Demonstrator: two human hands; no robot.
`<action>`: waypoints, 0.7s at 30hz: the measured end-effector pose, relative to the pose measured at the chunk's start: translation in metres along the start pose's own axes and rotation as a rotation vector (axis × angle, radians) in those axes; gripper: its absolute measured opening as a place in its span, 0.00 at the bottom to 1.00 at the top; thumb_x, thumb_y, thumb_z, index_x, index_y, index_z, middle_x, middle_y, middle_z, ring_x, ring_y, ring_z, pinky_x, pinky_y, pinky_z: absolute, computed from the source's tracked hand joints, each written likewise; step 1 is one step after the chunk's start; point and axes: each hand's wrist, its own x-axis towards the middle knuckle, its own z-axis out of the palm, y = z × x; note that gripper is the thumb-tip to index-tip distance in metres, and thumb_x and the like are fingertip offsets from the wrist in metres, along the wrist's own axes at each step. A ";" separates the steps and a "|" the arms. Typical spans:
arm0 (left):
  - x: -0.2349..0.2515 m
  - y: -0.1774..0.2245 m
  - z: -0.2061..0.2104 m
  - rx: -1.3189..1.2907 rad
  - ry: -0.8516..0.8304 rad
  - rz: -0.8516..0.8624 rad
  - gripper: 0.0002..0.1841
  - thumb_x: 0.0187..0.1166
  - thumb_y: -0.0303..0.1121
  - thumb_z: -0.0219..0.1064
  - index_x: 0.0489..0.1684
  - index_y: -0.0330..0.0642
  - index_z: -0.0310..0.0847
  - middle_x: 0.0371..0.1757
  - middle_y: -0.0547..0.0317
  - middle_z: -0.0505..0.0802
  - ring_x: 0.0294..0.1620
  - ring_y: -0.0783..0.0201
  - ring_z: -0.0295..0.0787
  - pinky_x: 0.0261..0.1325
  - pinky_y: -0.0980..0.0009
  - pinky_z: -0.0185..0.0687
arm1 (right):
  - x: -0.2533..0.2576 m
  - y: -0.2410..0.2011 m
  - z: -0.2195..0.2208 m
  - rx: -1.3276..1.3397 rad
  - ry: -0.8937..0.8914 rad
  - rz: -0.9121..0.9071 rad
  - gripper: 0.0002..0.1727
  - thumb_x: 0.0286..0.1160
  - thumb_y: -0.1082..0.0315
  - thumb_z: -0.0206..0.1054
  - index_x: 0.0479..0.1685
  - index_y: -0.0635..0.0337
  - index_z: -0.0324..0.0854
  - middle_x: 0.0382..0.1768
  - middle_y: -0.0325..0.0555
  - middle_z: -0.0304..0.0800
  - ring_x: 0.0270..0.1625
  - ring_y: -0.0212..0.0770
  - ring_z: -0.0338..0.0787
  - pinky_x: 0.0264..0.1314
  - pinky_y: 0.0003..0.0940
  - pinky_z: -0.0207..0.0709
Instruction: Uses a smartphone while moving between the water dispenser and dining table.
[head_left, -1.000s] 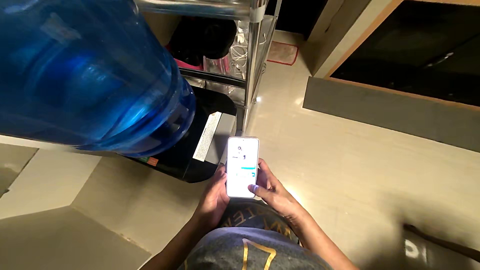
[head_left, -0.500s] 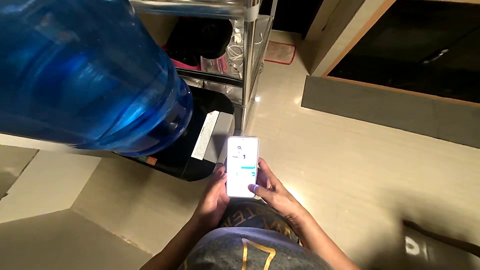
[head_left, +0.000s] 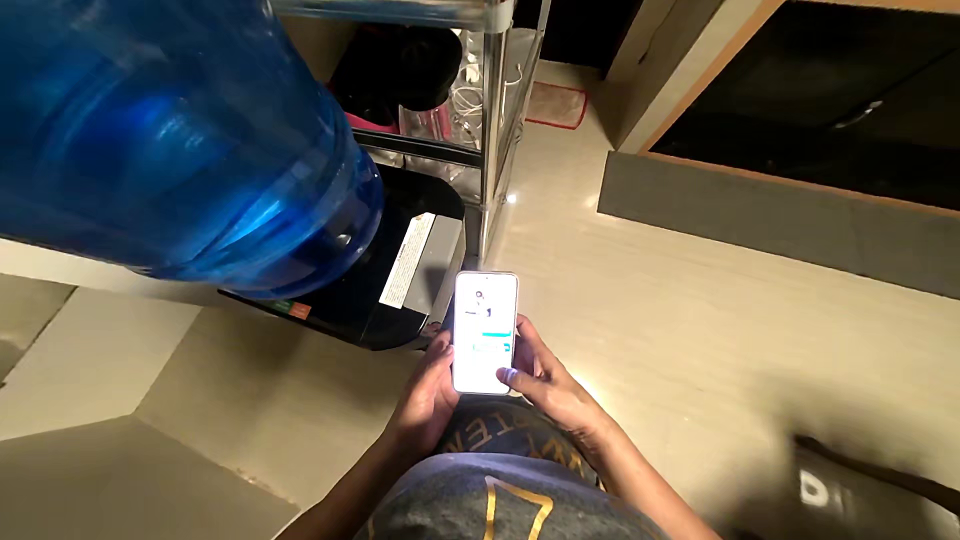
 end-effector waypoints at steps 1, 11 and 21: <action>0.000 0.000 0.001 0.000 0.000 0.002 0.26 0.94 0.36 0.43 0.88 0.34 0.50 0.78 0.39 0.78 0.77 0.47 0.78 0.78 0.47 0.76 | -0.001 0.000 0.000 0.000 -0.001 -0.001 0.39 0.76 0.79 0.60 0.86 0.65 0.43 0.74 0.59 0.77 0.72 0.49 0.85 0.75 0.46 0.81; -0.003 -0.002 0.005 -0.013 -0.005 0.005 0.26 0.94 0.37 0.43 0.88 0.35 0.51 0.78 0.39 0.78 0.78 0.47 0.78 0.79 0.47 0.76 | -0.005 -0.003 -0.001 -0.003 -0.007 0.012 0.40 0.76 0.79 0.61 0.86 0.64 0.43 0.74 0.59 0.77 0.72 0.50 0.85 0.75 0.46 0.81; -0.001 -0.003 0.010 -0.015 -0.004 0.006 0.26 0.94 0.36 0.44 0.87 0.35 0.51 0.78 0.40 0.78 0.77 0.48 0.79 0.78 0.47 0.77 | -0.007 -0.007 -0.004 -0.006 -0.018 -0.003 0.39 0.76 0.78 0.60 0.86 0.64 0.43 0.74 0.59 0.77 0.72 0.50 0.85 0.74 0.47 0.81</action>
